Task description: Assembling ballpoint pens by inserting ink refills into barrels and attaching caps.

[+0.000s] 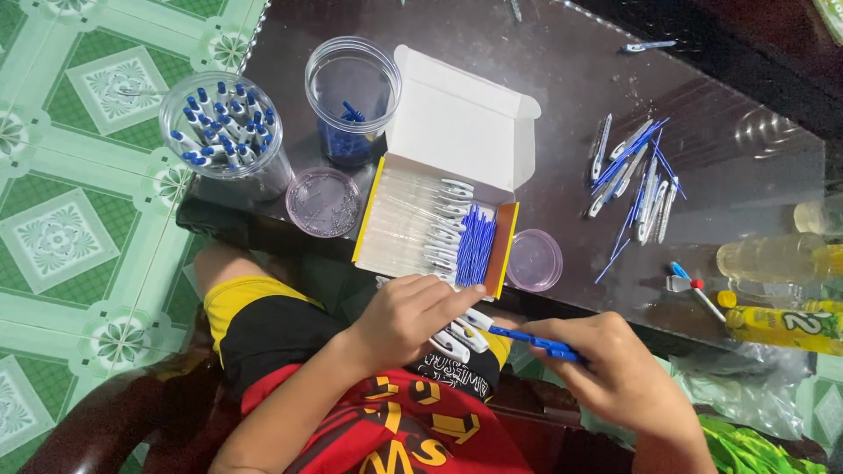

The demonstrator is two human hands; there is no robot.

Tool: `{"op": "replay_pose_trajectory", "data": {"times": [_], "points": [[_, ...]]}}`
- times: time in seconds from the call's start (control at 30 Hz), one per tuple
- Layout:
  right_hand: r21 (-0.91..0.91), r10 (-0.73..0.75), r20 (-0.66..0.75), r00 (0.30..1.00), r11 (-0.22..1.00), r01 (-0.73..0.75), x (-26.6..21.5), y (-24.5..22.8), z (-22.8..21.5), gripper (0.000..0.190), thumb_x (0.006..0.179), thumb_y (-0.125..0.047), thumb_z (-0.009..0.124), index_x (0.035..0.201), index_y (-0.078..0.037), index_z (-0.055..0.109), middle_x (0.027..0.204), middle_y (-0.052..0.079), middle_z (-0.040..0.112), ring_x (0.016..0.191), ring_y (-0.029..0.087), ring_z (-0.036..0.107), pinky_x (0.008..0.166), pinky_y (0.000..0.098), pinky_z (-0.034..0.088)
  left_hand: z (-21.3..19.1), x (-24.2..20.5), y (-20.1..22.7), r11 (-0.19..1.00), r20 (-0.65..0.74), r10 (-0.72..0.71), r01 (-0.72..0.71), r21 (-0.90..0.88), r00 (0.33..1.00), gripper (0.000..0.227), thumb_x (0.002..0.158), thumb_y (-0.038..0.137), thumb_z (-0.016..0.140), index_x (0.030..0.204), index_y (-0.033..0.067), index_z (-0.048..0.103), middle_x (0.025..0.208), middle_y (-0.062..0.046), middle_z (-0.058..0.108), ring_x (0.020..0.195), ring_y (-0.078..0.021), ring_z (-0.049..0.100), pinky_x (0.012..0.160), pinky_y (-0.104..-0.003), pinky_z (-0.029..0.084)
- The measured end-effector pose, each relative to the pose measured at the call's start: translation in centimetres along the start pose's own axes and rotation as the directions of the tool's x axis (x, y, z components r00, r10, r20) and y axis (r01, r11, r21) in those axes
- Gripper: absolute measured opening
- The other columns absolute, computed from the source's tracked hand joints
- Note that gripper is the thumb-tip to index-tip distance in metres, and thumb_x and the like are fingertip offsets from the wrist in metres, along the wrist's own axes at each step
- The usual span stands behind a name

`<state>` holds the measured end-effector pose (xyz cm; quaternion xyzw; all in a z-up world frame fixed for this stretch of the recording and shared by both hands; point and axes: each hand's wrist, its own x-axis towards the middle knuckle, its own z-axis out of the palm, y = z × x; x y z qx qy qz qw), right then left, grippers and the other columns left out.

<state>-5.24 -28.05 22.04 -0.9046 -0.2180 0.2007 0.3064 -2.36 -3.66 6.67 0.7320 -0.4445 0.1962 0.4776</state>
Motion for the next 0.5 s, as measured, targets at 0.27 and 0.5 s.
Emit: {"op": "replay_pose_trajectory", "data": {"times": [0.27,0.5], "points": [[-0.085,0.075,0.005,0.997,0.994,-0.074,-0.8,0.0,0.3,0.019,0.093,-0.023,0.063,0.104,-0.015,0.077,0.062,0.002,0.075,0.046,0.023,0.061,0.05,0.0336,0.046,-0.4,0.0,0.5,0.991,0.026,0.06,-0.062,0.12,0.998,0.041,0.106,0.004,0.057,0.145,-0.0075,0.05,0.094,-0.015,0.065,0.078,-0.0281,0.06,0.065,-0.041,0.049],[-0.125,0.077,0.097,0.992,0.99,-0.064,0.1,0.4,0.1,0.042,0.086,-0.014,0.063,0.127,-0.021,0.073,0.081,0.001,0.084,0.055,0.03,0.069,0.055,0.032,0.049,-1.9,0.9,1.8,0.955,0.041,0.083,-0.092,0.281,0.996,0.036,0.107,0.002,0.046,0.138,-0.006,0.061,0.078,-0.008,0.056,0.067,-0.0247,0.053,0.053,-0.037,0.037]]}}
